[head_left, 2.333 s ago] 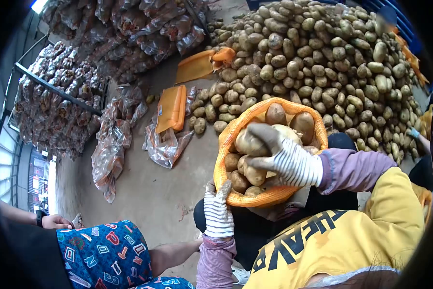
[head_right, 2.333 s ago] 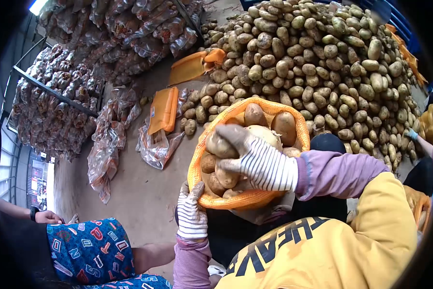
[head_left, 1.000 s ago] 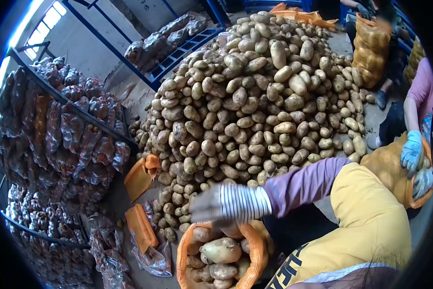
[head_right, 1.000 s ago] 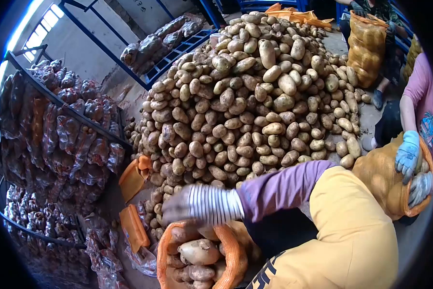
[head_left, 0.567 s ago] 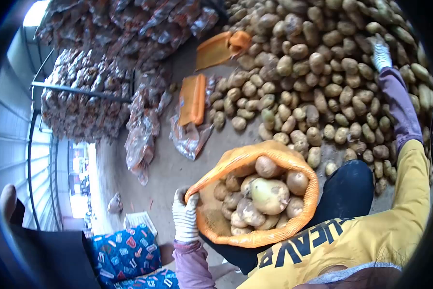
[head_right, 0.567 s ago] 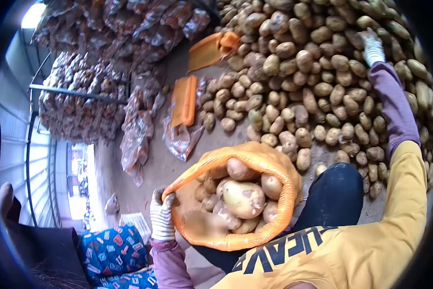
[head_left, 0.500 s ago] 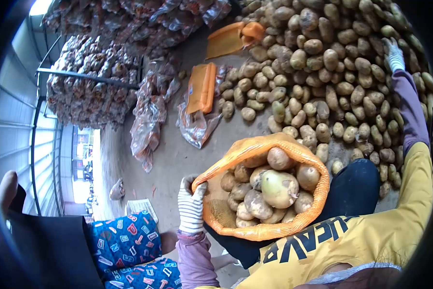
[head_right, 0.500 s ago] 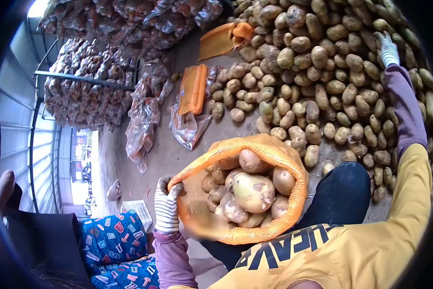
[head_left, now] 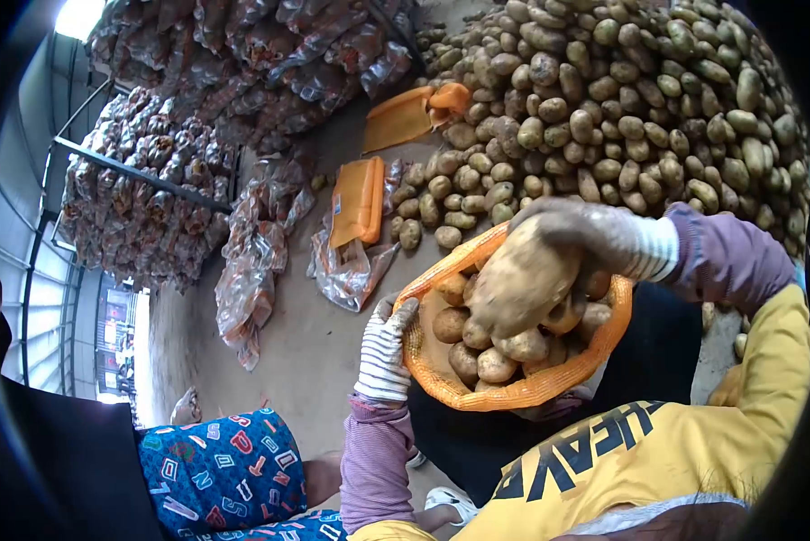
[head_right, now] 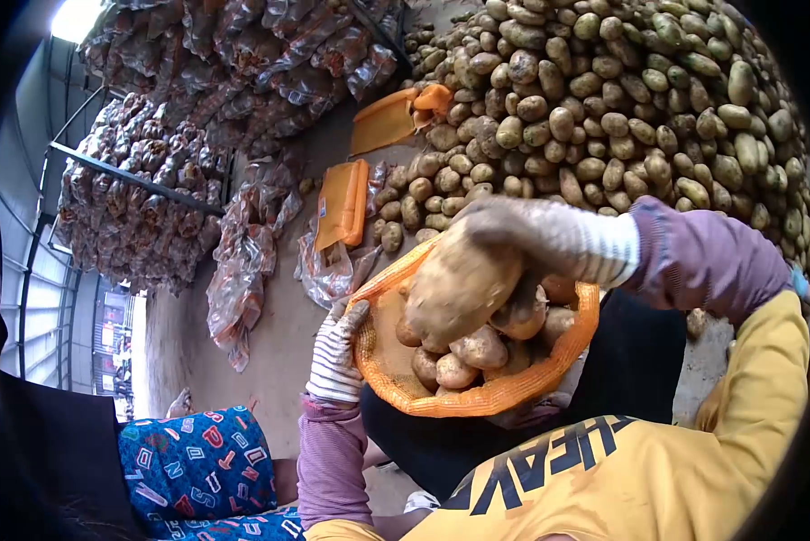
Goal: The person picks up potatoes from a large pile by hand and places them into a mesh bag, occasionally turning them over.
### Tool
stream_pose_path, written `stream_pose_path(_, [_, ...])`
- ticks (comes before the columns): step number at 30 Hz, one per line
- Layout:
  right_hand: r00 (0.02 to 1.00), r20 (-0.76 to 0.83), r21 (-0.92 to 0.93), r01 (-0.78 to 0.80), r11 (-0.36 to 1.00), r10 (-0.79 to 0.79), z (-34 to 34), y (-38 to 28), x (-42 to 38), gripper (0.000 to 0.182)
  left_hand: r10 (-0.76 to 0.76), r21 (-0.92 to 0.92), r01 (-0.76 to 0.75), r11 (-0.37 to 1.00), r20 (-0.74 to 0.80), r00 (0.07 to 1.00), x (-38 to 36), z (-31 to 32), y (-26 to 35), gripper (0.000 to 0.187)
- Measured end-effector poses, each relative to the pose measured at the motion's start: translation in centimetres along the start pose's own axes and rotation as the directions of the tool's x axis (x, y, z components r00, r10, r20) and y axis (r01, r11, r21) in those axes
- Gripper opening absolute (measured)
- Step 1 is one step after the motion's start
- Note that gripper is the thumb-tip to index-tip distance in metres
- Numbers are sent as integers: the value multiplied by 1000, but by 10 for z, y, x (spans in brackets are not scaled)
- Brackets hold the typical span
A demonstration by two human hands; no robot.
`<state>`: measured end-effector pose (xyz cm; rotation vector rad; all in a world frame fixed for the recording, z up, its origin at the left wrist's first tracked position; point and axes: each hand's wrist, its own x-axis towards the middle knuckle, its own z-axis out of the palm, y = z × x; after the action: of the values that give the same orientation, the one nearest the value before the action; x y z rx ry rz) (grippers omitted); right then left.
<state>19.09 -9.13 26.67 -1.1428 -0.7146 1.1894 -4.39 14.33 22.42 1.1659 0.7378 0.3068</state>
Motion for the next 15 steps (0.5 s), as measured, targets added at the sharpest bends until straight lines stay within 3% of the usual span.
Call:
stream_pose_path(2, [968, 113, 45, -231, 972, 225, 49, -1, 8, 49, 37, -51, -36, 998, 23, 999, 5, -9, -6, 33])
stream_pose_path(3, [988, 89, 71, -134, 988, 127, 65, 14, 20, 48, 55, -41, -53, 998, 50, 997, 6, -14, -8, 34])
stream_pose_path(4, [958, 11, 46, -287, 957, 287, 76, 22, 26, 51, 63, -22, -62, 998, 55, 996, 5, -15, -8, 35])
stream_pose_path(5, [961, 4, 38, -278, 960, 278, 82, 33, 34, 51, 89, -10, -89, 996, 60, 994, 5, -17, -9, 33])
stream_pose_path(7, [947, 81, 225, -321, 920, 311, 87, 45, 45, 57, 135, 23, -137, 990, 83, 987, 13, -24, -13, 30])
stream_pose_path(8, [958, 29, -40, -285, 958, 286, 103, 23, 36, 63, 147, 33, -150, 988, 86, 985, 15, -24, -12, 28])
stream_pose_path(11, [929, -47, -44, -369, 929, 367, 118, 38, 38, 65, 169, -18, -168, 986, 109, 980, 18, -25, -15, 28])
stream_pose_path(13, [955, -159, -231, -281, 931, 249, 117, 63, 52, 66, 221, -9, -221, 975, 119, 968, 28, -28, -21, 30])
stream_pose_path(14, [982, -174, -584, -163, 795, 74, 119, 70, 59, 67, 239, -22, -238, 971, 125, 963, 25, -27, -17, 32])
stream_pose_path(15, [988, -155, -602, -72, 795, -28, 116, 81, 65, 66, 247, -8, -248, 969, 117, 962, 27, -28, -17, 32])
